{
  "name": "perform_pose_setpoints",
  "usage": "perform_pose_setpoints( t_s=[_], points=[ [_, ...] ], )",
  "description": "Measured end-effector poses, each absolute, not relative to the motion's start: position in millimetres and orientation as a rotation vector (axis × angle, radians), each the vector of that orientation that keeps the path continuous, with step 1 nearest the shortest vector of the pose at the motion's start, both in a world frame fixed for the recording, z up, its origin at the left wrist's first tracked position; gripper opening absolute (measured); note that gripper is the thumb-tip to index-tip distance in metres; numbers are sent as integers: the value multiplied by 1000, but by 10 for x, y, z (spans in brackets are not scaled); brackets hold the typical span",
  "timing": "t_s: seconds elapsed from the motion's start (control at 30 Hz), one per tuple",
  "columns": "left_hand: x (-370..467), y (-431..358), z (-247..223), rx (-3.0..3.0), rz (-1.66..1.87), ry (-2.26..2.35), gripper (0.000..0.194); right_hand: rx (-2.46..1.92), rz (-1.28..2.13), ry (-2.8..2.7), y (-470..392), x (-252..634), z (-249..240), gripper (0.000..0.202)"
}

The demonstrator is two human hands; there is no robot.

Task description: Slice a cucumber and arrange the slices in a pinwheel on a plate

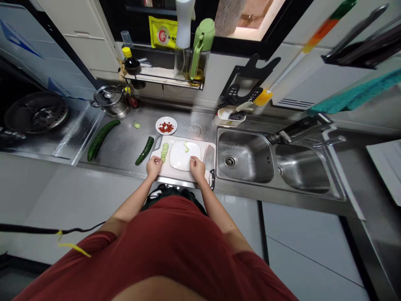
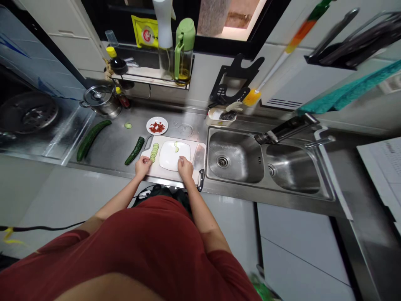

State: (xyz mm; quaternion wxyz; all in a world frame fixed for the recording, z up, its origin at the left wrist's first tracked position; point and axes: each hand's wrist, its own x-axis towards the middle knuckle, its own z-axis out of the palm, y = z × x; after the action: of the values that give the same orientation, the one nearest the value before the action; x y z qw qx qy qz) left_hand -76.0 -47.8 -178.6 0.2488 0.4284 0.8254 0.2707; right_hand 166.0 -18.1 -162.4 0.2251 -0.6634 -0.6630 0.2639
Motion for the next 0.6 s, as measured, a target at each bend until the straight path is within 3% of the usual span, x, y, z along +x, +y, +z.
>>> perform_pose_setpoints(
  t_s=[0.17, 0.6],
  points=[
    [-845, -481, -1842, 1086, 835, 2192, 26, -1797, 725, -1805, -190, 1657, -1628, 41],
    [-777, -521, -1672, 1294, 569, 2291, 33, -1804, 748, -1817, -203, 1615, -1583, 39]
  ],
)
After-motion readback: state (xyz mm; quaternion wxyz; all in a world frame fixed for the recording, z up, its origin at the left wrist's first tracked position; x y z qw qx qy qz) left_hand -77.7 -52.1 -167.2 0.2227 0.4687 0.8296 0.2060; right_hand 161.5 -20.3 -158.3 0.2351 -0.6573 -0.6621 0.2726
